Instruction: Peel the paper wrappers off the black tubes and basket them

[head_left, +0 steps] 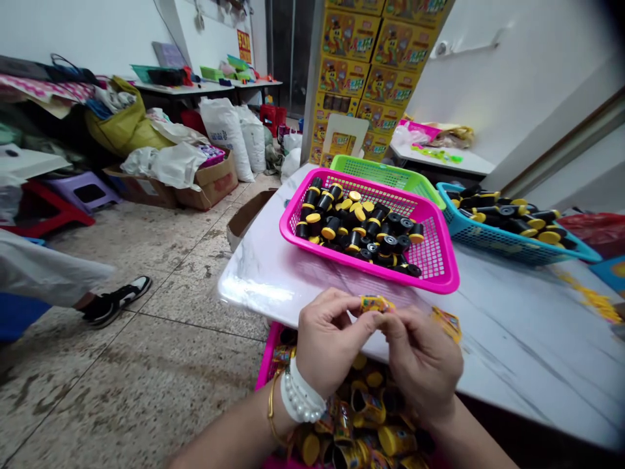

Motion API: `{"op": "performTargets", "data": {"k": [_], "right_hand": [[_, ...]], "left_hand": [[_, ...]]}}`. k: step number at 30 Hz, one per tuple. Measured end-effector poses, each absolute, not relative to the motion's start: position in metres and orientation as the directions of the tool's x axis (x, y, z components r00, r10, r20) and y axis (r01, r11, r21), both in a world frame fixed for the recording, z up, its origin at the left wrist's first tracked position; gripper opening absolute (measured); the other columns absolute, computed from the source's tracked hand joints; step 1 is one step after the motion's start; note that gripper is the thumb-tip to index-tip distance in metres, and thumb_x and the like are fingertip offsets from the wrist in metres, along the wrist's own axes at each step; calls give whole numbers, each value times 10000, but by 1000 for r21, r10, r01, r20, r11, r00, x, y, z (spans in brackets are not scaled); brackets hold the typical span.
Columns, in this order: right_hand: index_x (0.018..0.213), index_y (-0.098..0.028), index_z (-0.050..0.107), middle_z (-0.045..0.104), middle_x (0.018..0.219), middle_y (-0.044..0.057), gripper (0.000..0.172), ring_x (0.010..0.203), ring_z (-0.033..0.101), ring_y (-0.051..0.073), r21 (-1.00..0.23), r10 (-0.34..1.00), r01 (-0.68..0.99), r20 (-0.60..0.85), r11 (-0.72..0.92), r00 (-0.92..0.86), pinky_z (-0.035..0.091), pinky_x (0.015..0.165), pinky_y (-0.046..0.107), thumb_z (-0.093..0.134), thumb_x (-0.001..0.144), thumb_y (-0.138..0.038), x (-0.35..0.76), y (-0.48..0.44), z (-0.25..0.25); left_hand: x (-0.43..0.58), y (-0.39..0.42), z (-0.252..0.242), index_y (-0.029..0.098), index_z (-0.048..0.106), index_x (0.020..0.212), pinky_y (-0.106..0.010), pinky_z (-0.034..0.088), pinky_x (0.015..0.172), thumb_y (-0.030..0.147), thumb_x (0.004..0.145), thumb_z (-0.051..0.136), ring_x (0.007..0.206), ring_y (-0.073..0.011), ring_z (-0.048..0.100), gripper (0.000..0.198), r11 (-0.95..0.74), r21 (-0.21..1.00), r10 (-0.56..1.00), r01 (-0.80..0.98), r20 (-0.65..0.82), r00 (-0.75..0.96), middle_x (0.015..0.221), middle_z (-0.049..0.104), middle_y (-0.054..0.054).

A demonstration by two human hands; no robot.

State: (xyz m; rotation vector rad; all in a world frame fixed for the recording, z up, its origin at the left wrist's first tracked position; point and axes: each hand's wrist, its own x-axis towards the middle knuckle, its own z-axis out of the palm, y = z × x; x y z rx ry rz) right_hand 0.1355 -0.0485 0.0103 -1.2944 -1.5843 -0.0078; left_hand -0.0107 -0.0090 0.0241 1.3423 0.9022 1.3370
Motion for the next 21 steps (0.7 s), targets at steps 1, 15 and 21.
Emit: {"op": "performTargets", "data": {"k": [1,15,21], "right_hand": [[845,-206,690,670,716,-19,122,619,612,112,-548,732,713,677,438,70,471,606,226,634,951,-183,135,-47,11],[1061,-204,754,751,955,74,267,825,693,231,-264,840,921,532,286,-108,536,729,357,715,854,-368,197,104,82],[957,-167,784,735,1049,112,208,942,687,256,-214,868,920,452,329,-205,545,874,402,787,761,-238,183,149,85]], "left_hand": [[-13,-7,23,150,814,808,-243,477,557,285,768,810,648,-145,606,141,-181,971,973,-158,200,115,793,708,-79],[-31,26,18,96,737,872,-135,209,330,383,646,890,325,-20,416,396,427,792,896,-437,-302,326,583,676,-22],[-32,34,19,92,728,815,-128,143,323,348,594,927,334,-19,371,393,489,691,870,-532,-338,360,446,562,38]]}}
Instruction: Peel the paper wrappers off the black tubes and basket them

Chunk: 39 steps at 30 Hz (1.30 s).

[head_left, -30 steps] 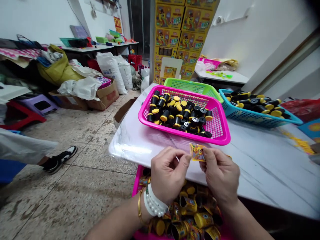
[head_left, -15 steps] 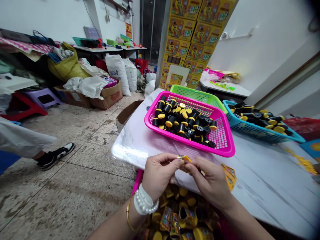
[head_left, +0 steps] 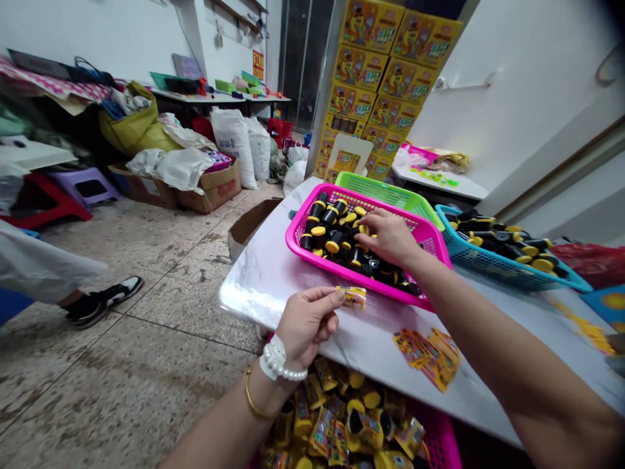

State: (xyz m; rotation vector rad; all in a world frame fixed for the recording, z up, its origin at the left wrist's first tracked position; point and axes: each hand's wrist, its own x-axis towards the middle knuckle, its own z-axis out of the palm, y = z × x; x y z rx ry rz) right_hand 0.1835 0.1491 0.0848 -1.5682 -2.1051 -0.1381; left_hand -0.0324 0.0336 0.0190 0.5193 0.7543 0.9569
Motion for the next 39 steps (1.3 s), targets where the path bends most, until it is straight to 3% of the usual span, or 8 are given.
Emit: {"op": "performTargets", "data": {"k": [2,5,9,15,24,27,32,39], "right_hand": [[992,-163,777,737,981,99,234,859,690,235,-302,862,895,483,329,-154,561,823,400,770,790,-282,181,127,90],[1075,-226,765,746,846,39,301,676,682,184,-696,919,647,393,311,-18,582,655,342,761,820,-385,181,76,95],[1030,-263,785,782,1014,51,254,915,743,229,-896,966,365,254,254,-48,627,781,335,799,800,-369,174,19,86],[1037,-252,786,793,959,56,255,856,752,227,-907,984,392,178,153,28,642,724,321,795,806,-361,166,1,64],[1121,-238,722,666,699,-2,322,558,612,142,-668,953,711,304,219,-7,521,503,254,746,849,-410,169,-13,60],[1095,-241,724,689,709,3,292,581,634,151,-765,961,611,275,204,24,536,516,252,755,849,-396,169,-15,62],[1006,-236,762,791,1005,84,235,835,749,227,-904,970,390,226,175,89,632,667,294,791,817,-372,169,-12,67],[926,-233,729,763,782,18,157,671,729,164,-921,978,359,194,152,81,611,606,239,790,798,-301,159,-9,59]], "left_hand": [[-36,36,17,92,718,804,-127,128,319,314,612,918,336,-14,370,355,504,646,863,-574,-352,362,476,586,30],[-40,41,14,76,712,838,-116,140,317,229,702,858,353,2,395,251,536,590,844,-604,-389,369,601,662,-10],[-36,44,13,63,698,865,-105,177,311,152,802,764,367,15,413,128,591,527,806,-611,-378,455,685,672,-20],[-25,40,17,88,655,856,-112,187,307,148,805,775,349,22,388,144,600,476,799,-643,-313,514,690,645,6],[-20,37,11,113,595,798,-119,181,322,216,821,767,344,18,343,202,595,463,803,-657,-342,488,624,592,41],[-21,36,10,122,585,796,-119,188,331,266,802,795,342,12,354,254,569,509,822,-646,-320,471,583,559,56],[-21,35,11,124,596,819,-125,138,328,258,719,857,352,6,353,309,543,498,839,-676,-280,467,545,518,76],[-17,32,11,137,582,759,-123,162,334,259,692,867,353,6,301,317,607,433,792,-666,-270,547,484,458,95]]}}
